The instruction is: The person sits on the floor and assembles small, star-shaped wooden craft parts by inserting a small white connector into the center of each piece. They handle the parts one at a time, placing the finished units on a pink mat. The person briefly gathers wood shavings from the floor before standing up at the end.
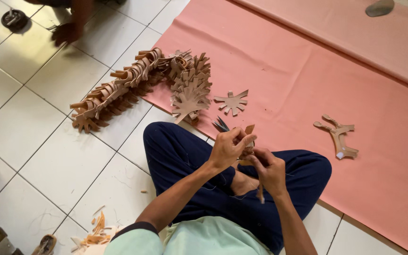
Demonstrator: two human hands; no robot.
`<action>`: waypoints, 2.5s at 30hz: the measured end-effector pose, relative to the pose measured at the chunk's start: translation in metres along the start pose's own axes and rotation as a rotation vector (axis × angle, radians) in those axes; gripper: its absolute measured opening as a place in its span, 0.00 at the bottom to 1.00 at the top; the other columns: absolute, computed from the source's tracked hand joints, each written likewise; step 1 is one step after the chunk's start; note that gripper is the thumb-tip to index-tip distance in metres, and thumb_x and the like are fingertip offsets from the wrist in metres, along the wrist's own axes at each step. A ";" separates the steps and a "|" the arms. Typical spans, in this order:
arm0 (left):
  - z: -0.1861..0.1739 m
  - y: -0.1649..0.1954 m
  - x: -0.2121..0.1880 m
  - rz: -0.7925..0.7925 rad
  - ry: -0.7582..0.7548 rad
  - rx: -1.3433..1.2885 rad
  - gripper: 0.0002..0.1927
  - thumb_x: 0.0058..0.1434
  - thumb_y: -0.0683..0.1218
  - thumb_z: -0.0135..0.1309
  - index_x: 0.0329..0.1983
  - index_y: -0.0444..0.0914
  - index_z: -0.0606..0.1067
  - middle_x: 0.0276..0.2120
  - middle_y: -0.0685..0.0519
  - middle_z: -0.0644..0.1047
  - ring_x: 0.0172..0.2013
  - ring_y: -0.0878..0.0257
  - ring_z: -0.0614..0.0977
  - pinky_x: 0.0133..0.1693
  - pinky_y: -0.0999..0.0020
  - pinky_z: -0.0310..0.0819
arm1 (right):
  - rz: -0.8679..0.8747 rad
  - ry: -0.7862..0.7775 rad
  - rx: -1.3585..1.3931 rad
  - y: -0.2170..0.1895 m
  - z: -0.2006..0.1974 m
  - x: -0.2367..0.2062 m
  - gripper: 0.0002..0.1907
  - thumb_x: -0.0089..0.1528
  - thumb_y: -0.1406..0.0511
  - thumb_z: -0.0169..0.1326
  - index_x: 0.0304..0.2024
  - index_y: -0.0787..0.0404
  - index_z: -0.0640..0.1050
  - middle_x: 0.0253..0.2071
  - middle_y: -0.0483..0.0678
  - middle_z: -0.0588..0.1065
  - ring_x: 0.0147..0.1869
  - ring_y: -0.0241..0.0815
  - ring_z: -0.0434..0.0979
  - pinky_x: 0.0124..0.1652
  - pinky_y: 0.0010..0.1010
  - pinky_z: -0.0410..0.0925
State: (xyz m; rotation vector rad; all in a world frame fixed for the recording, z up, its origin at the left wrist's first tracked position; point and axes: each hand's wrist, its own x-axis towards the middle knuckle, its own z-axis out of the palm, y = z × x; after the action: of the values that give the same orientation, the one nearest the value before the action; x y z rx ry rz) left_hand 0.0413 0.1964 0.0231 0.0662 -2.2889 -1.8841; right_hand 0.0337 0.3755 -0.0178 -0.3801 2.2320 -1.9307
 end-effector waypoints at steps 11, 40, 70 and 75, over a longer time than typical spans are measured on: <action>0.018 -0.031 -0.025 0.738 -0.072 0.668 0.26 0.60 0.42 0.57 0.62 0.36 0.70 0.64 0.44 0.70 0.69 0.49 0.68 0.70 0.51 0.58 | 0.182 0.182 0.787 0.042 0.004 0.025 0.17 0.70 0.69 0.50 0.60 0.72 0.72 0.55 0.54 0.77 0.55 0.39 0.80 0.54 0.25 0.73; 0.022 -0.044 -0.039 -0.005 -0.164 -0.151 0.13 0.66 0.40 0.56 0.52 0.31 0.76 0.43 0.48 0.84 0.46 0.61 0.87 0.49 0.71 0.80 | 0.171 0.099 0.968 0.085 0.011 0.048 0.13 0.70 0.70 0.57 0.55 0.71 0.80 0.31 0.40 0.72 0.31 0.28 0.71 0.30 0.20 0.65; -0.042 -0.135 -0.046 -0.592 -0.247 -1.115 0.16 0.66 0.42 0.52 0.56 0.37 0.69 0.45 0.45 0.80 0.45 0.56 0.85 0.46 0.55 0.84 | 0.123 -0.139 0.601 0.088 0.050 0.023 0.18 0.65 0.70 0.59 0.56 0.64 0.72 0.47 0.43 0.76 0.54 0.32 0.76 0.56 0.25 0.71; -0.064 -0.133 -0.042 -0.392 -0.321 -0.768 0.17 0.72 0.45 0.55 0.59 0.32 0.71 0.45 0.48 0.80 0.47 0.63 0.83 0.51 0.70 0.80 | 0.014 -0.114 0.173 0.068 0.059 0.026 0.12 0.62 0.71 0.64 0.48 0.65 0.78 0.43 0.46 0.79 0.49 0.36 0.80 0.50 0.26 0.73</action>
State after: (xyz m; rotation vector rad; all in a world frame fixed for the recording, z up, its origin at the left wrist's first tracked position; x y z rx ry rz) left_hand 0.0831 0.1143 -0.1001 0.1204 -1.6169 -3.0407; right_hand 0.0205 0.3208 -0.0925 -0.4360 1.9751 -2.0212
